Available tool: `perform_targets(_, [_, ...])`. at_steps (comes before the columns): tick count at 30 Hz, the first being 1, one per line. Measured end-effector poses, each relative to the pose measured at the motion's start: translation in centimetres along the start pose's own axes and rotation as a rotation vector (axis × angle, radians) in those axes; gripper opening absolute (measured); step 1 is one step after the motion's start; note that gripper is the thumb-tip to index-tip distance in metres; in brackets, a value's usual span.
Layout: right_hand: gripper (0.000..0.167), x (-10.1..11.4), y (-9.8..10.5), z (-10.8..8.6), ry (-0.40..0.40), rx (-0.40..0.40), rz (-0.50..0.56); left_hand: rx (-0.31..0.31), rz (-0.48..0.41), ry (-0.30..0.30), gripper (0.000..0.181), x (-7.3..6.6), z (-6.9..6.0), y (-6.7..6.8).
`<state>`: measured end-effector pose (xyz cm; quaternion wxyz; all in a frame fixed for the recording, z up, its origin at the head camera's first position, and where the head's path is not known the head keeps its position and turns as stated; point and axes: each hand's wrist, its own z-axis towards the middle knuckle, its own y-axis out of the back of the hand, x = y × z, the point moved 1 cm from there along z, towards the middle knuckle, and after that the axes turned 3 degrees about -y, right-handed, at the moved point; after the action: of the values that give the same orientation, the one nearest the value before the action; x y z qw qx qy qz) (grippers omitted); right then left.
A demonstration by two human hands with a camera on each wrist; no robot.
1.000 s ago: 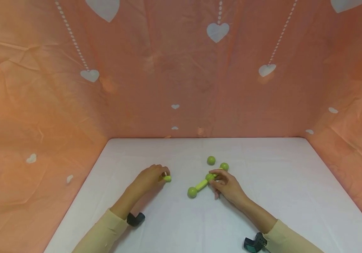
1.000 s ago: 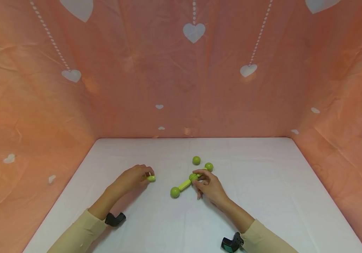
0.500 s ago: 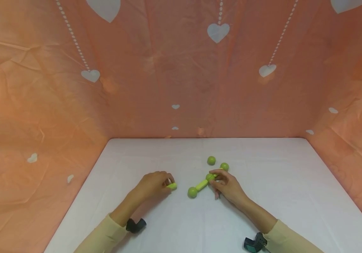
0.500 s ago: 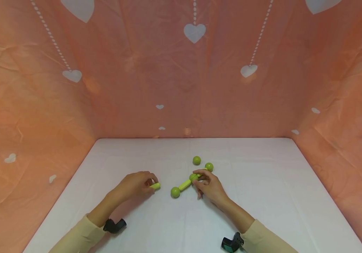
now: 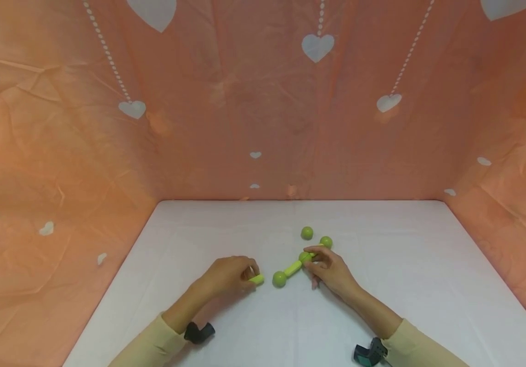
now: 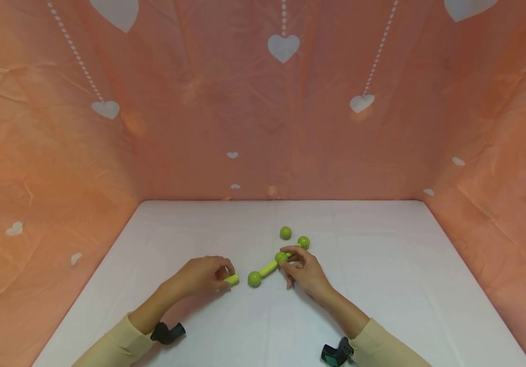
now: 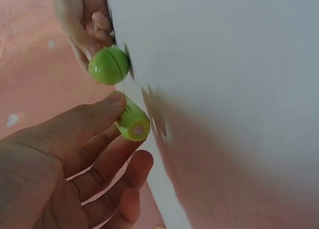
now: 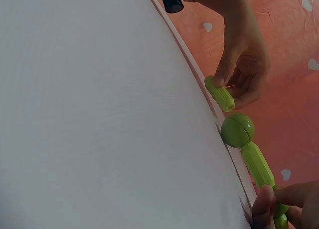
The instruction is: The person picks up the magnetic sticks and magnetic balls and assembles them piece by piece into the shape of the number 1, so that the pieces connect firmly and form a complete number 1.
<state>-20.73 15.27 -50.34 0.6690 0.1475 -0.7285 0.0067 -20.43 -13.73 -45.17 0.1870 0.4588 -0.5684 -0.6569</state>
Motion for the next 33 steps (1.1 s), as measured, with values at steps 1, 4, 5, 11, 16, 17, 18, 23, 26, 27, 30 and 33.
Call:
perform_targets(1, [0.042,0.0,0.0,0.0,0.000,0.000,-0.001,0.007,0.001,-0.002,0.025,-0.1,0.0,-0.1])
perform_targets(4, [0.042,0.0,0.0,0.0,-0.001,0.002,0.002,0.023,0.003,-0.009,0.026,-0.4,0.0,-0.5])
perform_targets(5, [0.042,0.0,0.0,0.0,-0.001,0.003,0.003,0.027,0.006,-0.011,0.026,-0.5,0.0,-0.6])
perform_targets(11, [0.042,0.0,0.0,0.0,0.000,0.002,0.008,0.038,0.000,-0.015,0.027,-1.0,-0.1,-0.9])
perform_targets(16, [0.041,-0.1,0.0,0.0,0.001,0.004,0.011,0.036,-0.007,-0.022,0.026,-1.4,-0.1,-1.0])
perform_targets(17, [0.041,-0.1,0.0,0.0,0.002,0.004,0.011,0.032,-0.005,-0.028,0.026,-1.5,-0.1,-1.0])
perform_targets(18, [0.041,-0.2,0.0,0.0,0.003,0.004,0.012,0.030,-0.004,-0.031,0.027,-1.6,-0.1,-1.0])
perform_targets(23, [0.041,-0.2,-0.1,0.0,0.003,0.000,0.012,0.022,-0.005,-0.034,0.029,-1.8,-0.1,-1.2])
perform_targets(26, [0.041,-0.1,-0.1,0.0,0.000,-0.001,0.014,0.029,-0.008,-0.023,0.030,-1.9,0.0,-1.5])
perform_targets(27, [0.041,-0.1,-0.1,-0.1,-0.001,-0.001,0.015,0.030,-0.010,-0.020,0.030,-2.0,0.0,-1.6])
perform_targets(30, [0.042,-0.1,-0.1,-0.1,-0.002,0.000,0.016,0.031,-0.012,-0.010,0.031,-2.1,0.1,-1.7])
perform_targets(33, [0.042,0.0,-0.1,-0.1,0.003,-0.002,0.013,0.026,-0.025,-0.006,0.030,-2.3,0.3,-1.9])
